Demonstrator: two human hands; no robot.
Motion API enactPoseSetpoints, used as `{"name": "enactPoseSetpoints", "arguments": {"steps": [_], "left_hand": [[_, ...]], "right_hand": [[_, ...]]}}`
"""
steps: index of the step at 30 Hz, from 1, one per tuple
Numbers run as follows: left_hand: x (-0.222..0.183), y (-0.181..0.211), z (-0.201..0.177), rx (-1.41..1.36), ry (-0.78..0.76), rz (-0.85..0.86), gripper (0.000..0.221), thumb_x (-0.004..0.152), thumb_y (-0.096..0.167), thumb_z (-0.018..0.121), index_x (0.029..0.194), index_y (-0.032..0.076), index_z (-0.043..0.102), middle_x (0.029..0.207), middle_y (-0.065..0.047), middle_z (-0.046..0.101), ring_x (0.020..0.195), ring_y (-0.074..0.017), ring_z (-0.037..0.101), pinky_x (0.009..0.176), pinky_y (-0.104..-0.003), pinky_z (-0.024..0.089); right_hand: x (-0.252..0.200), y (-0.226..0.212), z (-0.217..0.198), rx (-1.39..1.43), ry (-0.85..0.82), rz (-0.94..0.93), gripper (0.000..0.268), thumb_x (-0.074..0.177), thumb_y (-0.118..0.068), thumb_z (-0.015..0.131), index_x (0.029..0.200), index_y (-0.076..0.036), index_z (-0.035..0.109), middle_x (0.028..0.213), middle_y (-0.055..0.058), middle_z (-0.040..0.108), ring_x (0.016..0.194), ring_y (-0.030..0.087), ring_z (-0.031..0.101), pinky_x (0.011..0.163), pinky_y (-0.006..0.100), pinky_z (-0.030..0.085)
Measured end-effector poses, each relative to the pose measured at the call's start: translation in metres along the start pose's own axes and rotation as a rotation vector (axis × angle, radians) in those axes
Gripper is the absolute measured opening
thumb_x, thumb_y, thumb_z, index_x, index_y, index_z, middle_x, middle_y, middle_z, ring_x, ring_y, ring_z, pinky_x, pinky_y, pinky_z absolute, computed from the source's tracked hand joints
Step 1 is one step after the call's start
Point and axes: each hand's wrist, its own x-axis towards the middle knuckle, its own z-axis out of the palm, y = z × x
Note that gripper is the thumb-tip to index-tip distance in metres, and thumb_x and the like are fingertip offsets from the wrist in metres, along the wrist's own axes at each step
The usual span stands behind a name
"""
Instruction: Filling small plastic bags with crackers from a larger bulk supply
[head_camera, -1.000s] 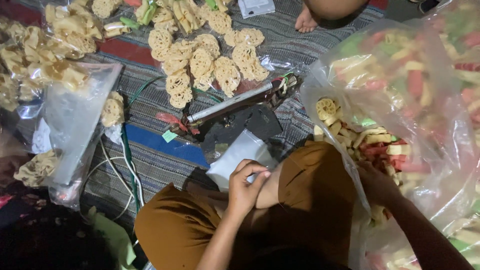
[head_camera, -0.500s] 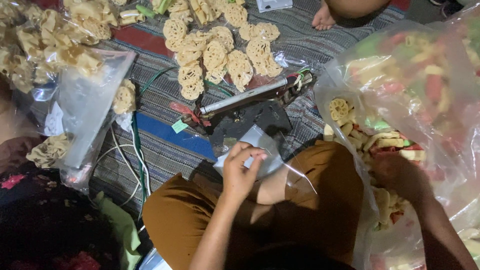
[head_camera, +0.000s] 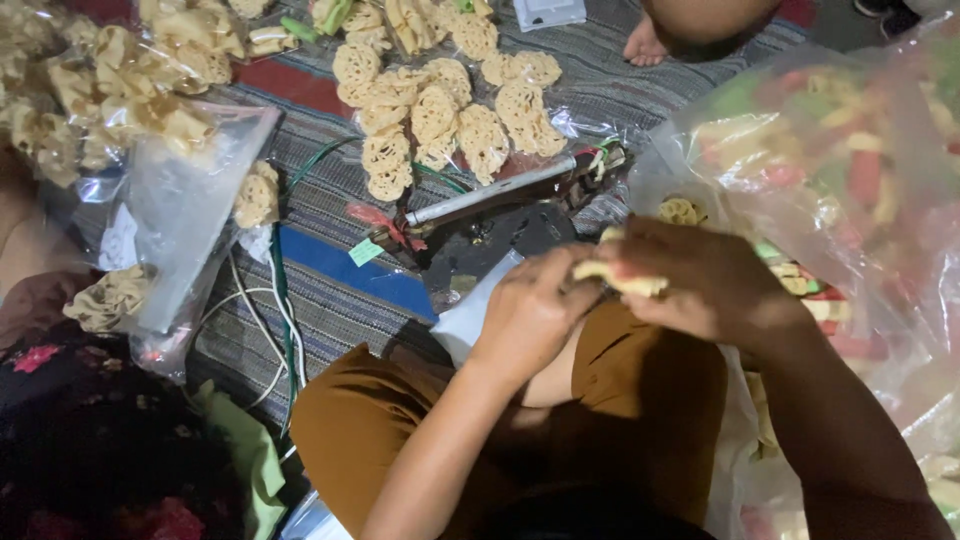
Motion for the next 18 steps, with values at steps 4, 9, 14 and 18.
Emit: {"name": "enactPoseSetpoints", "arguments": {"steps": [4, 9, 14, 18], "left_hand": [[-0.028, -0.009, 0.023, -0.169, -0.054, -0.099, 0.003, 0.088, 0.018, 0.073, 0.085, 0.017, 0.073, 0.114, -0.009, 0.064, 0.088, -0.0367, 0.074, 0.073, -0.046, 0.061], [-0.040, -0.017, 0.014, -0.358, -0.128, -0.292, 0.002, 0.088, 0.022, 0.074, 0.087, 0.022, 0.075, 0.122, -0.006, 0.064, 0.095, -0.0398, 0.074, 0.074, -0.049, 0.062], [-0.050, -0.023, 0.020, -0.415, -0.172, -0.226, 0.006, 0.087, 0.019, 0.075, 0.082, 0.022, 0.076, 0.124, -0.012, 0.066, 0.100, -0.0446, 0.073, 0.077, -0.051, 0.061], [-0.053, -0.019, 0.020, -0.491, -0.190, -0.216, 0.004, 0.086, 0.016, 0.077, 0.084, 0.020, 0.076, 0.120, -0.012, 0.066, 0.099, -0.0439, 0.073, 0.077, -0.052, 0.061]], "right_hand": [[0.011, 0.002, 0.022, 0.013, -0.158, -0.199, 0.059, 0.072, -0.008, 0.085, 0.124, -0.016, 0.059, 0.109, 0.008, 0.069, 0.093, 0.029, 0.073, 0.076, 0.042, 0.065], [0.009, 0.002, 0.038, -0.042, -0.245, -0.129, 0.069, 0.074, -0.015, 0.084, 0.135, -0.013, 0.051, 0.129, 0.014, 0.062, 0.114, 0.039, 0.065, 0.092, 0.050, 0.058], [0.027, -0.007, 0.021, 0.048, -0.403, -0.208, 0.046, 0.070, -0.007, 0.082, 0.113, -0.016, 0.068, 0.112, 0.009, 0.073, 0.102, 0.034, 0.070, 0.089, 0.048, 0.054], [0.042, -0.012, 0.018, 0.088, -0.624, -0.092, 0.038, 0.072, -0.004, 0.081, 0.105, -0.018, 0.069, 0.106, 0.008, 0.077, 0.105, 0.038, 0.069, 0.090, 0.051, 0.054]]}}
